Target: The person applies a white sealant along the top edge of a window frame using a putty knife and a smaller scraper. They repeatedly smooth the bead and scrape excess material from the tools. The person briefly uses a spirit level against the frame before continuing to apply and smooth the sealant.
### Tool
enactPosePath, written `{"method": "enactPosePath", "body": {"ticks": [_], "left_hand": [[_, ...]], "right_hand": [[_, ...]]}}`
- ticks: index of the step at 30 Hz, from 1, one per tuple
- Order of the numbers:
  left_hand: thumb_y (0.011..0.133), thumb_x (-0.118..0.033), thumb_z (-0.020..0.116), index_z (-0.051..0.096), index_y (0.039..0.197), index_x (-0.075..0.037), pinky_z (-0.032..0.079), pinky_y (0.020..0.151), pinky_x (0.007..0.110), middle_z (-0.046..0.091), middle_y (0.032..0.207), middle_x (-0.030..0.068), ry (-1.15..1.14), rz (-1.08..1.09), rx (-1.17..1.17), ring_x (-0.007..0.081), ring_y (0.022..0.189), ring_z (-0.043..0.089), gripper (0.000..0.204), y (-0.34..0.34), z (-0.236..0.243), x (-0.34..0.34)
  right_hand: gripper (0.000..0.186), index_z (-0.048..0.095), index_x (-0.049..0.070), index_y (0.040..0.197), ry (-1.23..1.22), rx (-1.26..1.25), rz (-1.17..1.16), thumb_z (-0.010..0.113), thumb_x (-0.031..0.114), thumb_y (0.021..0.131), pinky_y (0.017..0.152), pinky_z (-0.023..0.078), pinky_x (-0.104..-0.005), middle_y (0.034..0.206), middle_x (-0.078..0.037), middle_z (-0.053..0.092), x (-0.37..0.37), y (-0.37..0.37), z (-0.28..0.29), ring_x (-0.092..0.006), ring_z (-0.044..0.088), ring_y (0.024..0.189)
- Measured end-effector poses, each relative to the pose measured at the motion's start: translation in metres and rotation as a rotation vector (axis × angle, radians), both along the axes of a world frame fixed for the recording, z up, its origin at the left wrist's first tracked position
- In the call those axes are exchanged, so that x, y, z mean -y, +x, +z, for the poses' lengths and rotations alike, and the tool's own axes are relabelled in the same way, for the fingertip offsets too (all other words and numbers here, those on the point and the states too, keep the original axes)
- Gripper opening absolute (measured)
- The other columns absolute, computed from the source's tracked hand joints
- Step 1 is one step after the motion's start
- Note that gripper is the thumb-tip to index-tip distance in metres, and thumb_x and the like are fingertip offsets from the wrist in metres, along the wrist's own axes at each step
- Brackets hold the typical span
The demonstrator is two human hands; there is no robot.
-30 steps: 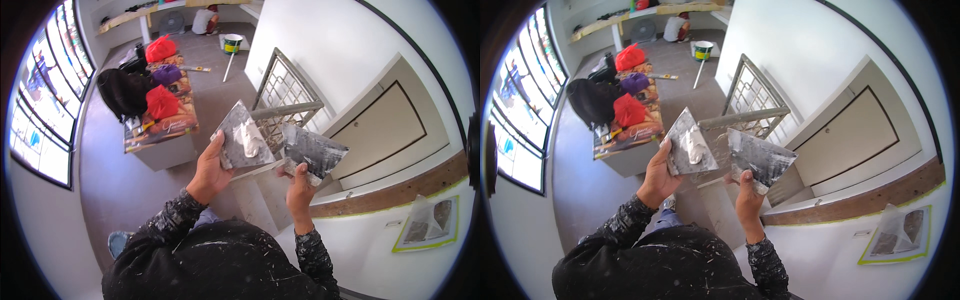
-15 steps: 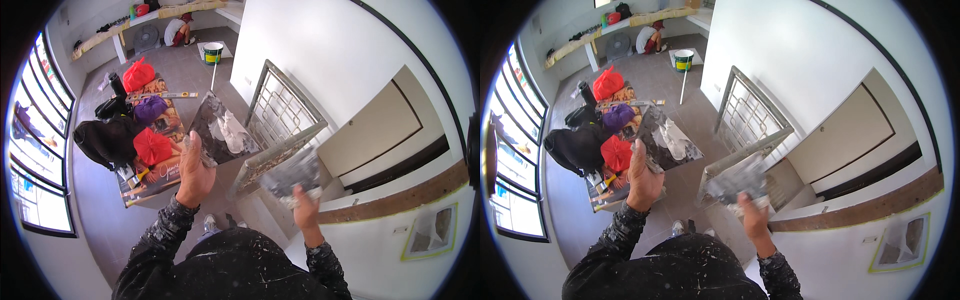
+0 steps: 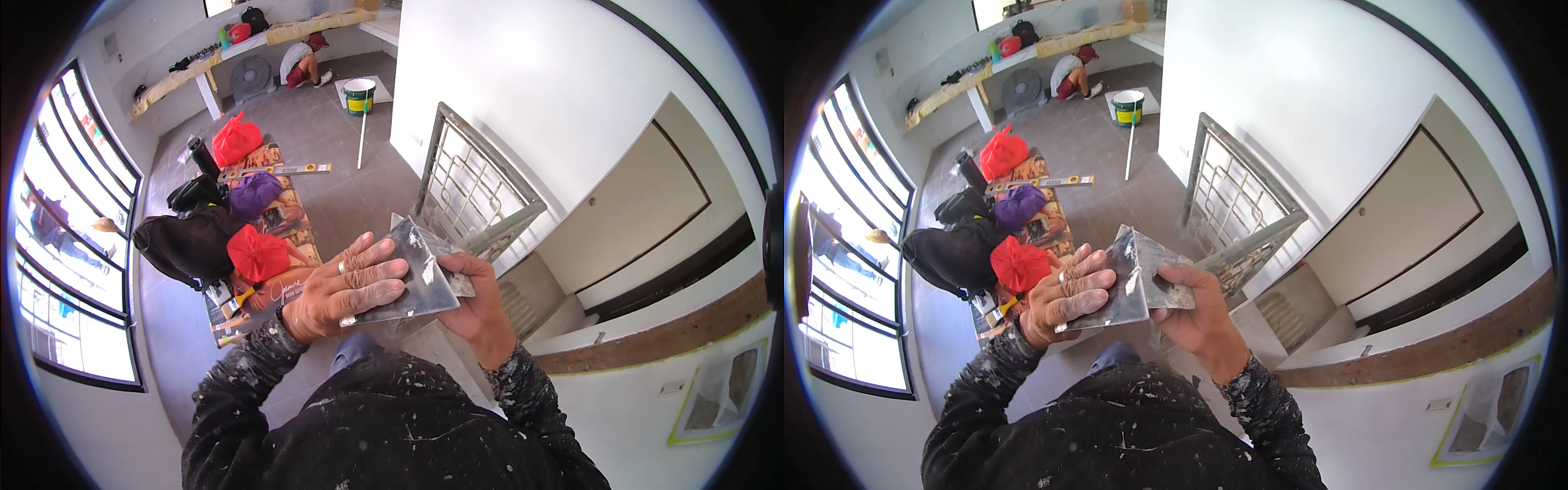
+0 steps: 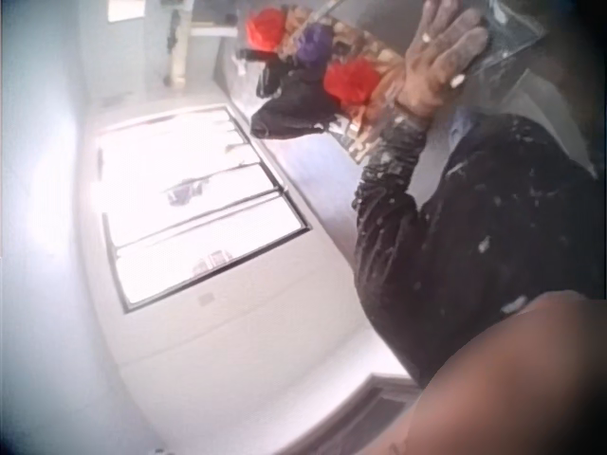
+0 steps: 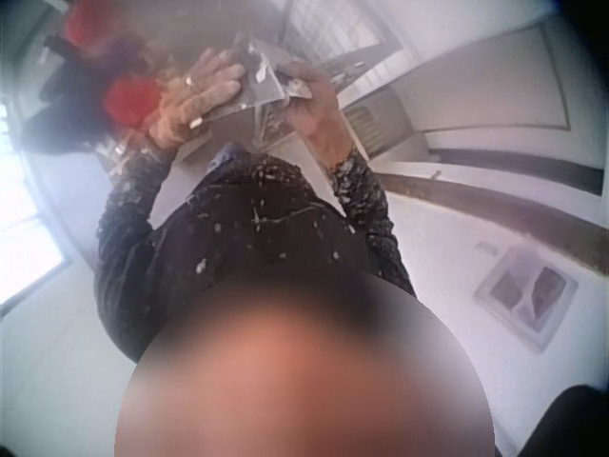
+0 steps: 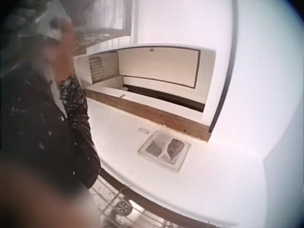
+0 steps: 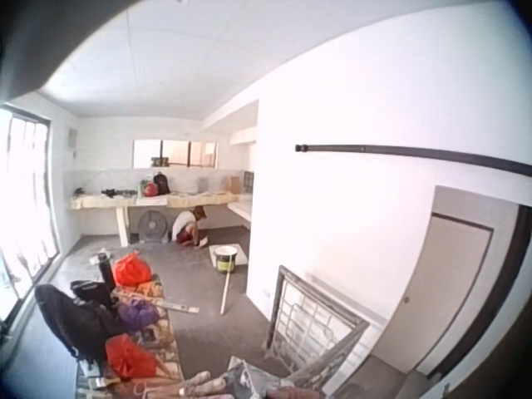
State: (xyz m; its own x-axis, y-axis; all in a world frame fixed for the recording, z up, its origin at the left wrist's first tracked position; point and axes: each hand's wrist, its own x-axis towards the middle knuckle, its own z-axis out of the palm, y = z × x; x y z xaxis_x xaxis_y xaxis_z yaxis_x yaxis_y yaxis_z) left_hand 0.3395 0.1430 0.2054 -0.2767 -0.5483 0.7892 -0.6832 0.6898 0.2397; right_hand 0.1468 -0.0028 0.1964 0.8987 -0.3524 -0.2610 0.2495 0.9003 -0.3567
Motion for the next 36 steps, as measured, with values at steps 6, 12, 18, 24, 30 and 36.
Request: {"method": "enactPosePath", "body": {"ticks": [6,12,18,24,30,36], "left_hand": [[0.09,-0.008,0.066,0.061,0.133,-0.008,0.032,0.118,0.05,0.058,0.142,0.0131,0.103,0.01,0.2,0.0326,0.14,0.046,0.044,0.043,0.009,0.0],[0.104,-0.021,0.052,0.059,0.129,-0.002,0.058,0.086,0.035,0.064,0.129,0.014,0.829,0.378,-0.624,0.022,0.106,0.068,0.032,0.044,-0.001,0.003],[0.105,-0.028,0.049,0.053,0.132,-0.002,0.054,0.097,0.04,0.065,0.123,0.0087,0.524,-0.437,-1.854,0.0205,0.111,0.065,0.037,0.023,-0.018,0.042],[0.104,-0.026,0.051,0.052,0.133,-0.001,0.05,0.103,0.042,0.063,0.127,0.0112,0.526,-0.423,-2.012,0.0235,0.115,0.064,0.038,0.032,-0.012,0.051],[0.104,-0.027,0.051,0.054,0.13,-0.002,0.054,0.097,0.04,0.066,0.121,0.012,0.517,-0.55,-1.99,0.0219,0.108,0.067,0.036,0.038,-0.014,0.065],[0.104,-0.026,0.05,0.053,0.131,-0.001,0.053,0.098,0.041,0.066,0.121,0.0125,0.486,-0.43,-1.992,0.0233,0.109,0.067,0.037,0.029,-0.013,0.064]], "right_hand": [[0.025,0.061,-0.003,0.112,0.017,0.155,0.047,0.057,0.011,0.092,0.047,0.053,-0.025,0.1,-0.013,0.071,0.016,-0.004,0.009,-0.0207,0.071,0.075],[0.018,0.066,-0.001,0.1,-0.188,0.135,-0.258,0.059,0.014,0.093,0.044,0.053,-0.0271,0.086,-0.014,0.072,0.048,0.006,0.017,-0.0229,0.07,0.066],[0.019,0.065,-0.001,0.103,-0.478,-0.072,-0.406,0.059,0.015,0.094,0.049,0.056,-0.0339,0.094,-0.013,0.071,0.053,0.042,0.012,-0.0231,0.071,0.069],[0.03,0.062,-0.007,0.115,-1.474,-0.101,-0.525,0.049,0.017,0.105,0.08,0.061,-0.0346,0.113,-0.012,0.067,0.049,0.042,0.033,-0.0216,0.07,0.095],[0.065,0.05,0.011,0.146,-2.382,0.143,-0.263,0.068,0.006,0.083,0.101,0.049,-0.0437,0.141,-0.019,0.053,0.058,0.05,0.056,-0.0395,0.053,0.129],[0.07,0.048,0.011,0.146,-2.587,-0.294,-0.214,0.069,0.007,0.079,0.1,0.05,-0.0448,0.144,-0.019,0.049,0.077,0.051,0.022,-0.0387,0.051,0.129]]}}
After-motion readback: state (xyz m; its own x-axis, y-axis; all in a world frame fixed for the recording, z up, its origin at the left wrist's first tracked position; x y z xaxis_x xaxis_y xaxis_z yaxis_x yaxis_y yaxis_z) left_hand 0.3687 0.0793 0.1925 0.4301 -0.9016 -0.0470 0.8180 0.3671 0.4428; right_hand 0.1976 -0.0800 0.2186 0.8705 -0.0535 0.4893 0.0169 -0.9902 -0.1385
